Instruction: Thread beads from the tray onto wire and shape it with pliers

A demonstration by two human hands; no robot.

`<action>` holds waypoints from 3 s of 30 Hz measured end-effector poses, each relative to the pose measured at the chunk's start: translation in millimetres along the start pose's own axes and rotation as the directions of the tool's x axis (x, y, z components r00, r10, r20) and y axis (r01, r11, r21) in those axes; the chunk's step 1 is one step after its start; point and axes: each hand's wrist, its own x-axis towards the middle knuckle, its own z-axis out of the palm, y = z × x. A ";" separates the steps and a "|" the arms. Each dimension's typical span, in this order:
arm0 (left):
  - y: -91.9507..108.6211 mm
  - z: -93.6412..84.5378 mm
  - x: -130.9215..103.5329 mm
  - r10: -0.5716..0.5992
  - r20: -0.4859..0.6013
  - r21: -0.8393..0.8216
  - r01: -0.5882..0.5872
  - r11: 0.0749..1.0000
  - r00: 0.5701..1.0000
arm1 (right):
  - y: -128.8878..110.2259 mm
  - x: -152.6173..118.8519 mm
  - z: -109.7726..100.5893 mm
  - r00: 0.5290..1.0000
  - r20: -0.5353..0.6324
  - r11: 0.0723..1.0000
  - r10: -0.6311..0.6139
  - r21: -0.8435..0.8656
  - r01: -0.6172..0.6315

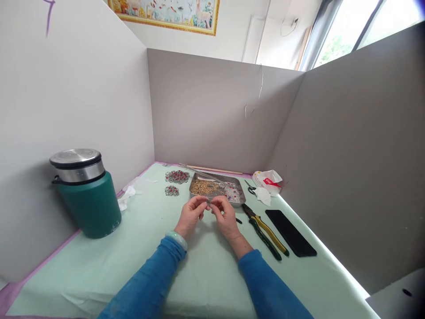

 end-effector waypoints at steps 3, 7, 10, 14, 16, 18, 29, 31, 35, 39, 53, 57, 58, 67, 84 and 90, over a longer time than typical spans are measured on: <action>-2.9 -0.8 1.3 -0.018 0.001 -0.024 0.018 1.000 1.000 | -1.5 0.7 -0.8 0.999 0.016 0.999 -0.044 -0.026 0.044; -5.2 -1.4 2.2 -0.047 0.036 -0.039 0.048 0.998 0.998 | -4.7 1.4 -1.6 0.991 0.050 0.989 -0.121 -0.081 0.125; -4.9 -0.9 1.8 -0.089 0.063 -0.066 0.094 0.993 0.994 | -6.4 1.5 -1.7 0.988 0.063 0.982 -0.142 -0.113 0.149; -4.3 -0.7 1.4 -0.171 0.120 -0.143 0.188 0.972 0.978 | -7.4 1.4 -1.9 0.986 0.070 0.979 -0.149 -0.130 0.157; -5.1 -1.4 1.7 -0.196 0.152 -0.177 0.222 0.959 0.969 | -7.5 1.4 -2.0 0.986 0.067 0.979 -0.155 -0.124 0.163; -6.5 -2.6 2.2 -0.201 0.168 -0.196 0.232 0.953 0.965 | -7.1 1.3 -1.8 0.985 0.065 0.979 -0.160 -0.121 0.167; -9.1 -4.7 2.9 -0.170 0.095 -0.235 0.189 0.954 0.981 | -8.7 -3.1 8.5 0.971 0.033 0.960 -0.238 -0.142 0.241; -8.6 -4.5 3.0 -0.166 0.076 -0.215 0.178 0.960 0.983 | -9.5 -3.6 8.4 0.968 0.038 0.955 -0.248 -0.159 0.251; -7.7 -3.7 3.3 -0.146 0.030 -0.120 0.149 0.982 0.989 | -8.2 -4.0 6.5 0.963 0.059 0.940 -0.263 -0.209 0.269; -7.5 -3.7 4.5 -0.092 -0.006 0.080 0.093 0.992 0.996 | -5.3 -4.4 4.9 0.963 0.062 0.935 -0.261 -0.233 0.268; 0.3 -12.5 4.6 0.061 0.186 0.617 -0.165 0.770 0.981 | -8.2 9.8 -20.1 0.960 0.153 0.920 -0.234 -0.283 0.269; 1.0 -11.4 2.2 0.099 0.215 0.755 -0.230 0.615 0.972 | -8.9 9.4 -19.4 0.968 0.208 0.942 -0.136 -0.275 0.192; 0.3 -11.1 1.8 0.103 0.222 0.776 -0.240 0.583 0.970 | -9.0 9.3 -19.0 0.970 0.216 0.944 -0.111 -0.281 0.171; -6.0 -8.9 0.8 0.098 0.254 0.820 -0.268 0.506 0.962 | -9.0 10.5 -18.0 0.975 0.197 0.961 0.101 -0.272 -0.045; -2.0 1.3 0.9 -0.289 0.041 0.095 0.284 0.954 0.957 | -1.2 9.9 -13.6 0.990 0.022 0.990 0.139 -0.035 -0.139; -13.9 3.5 2.2 -0.152 0.008 0.223 0.147 0.964 0.988 | -10.8 0.5 0.5 0.992 0.102 0.941 -0.072 -0.322 0.102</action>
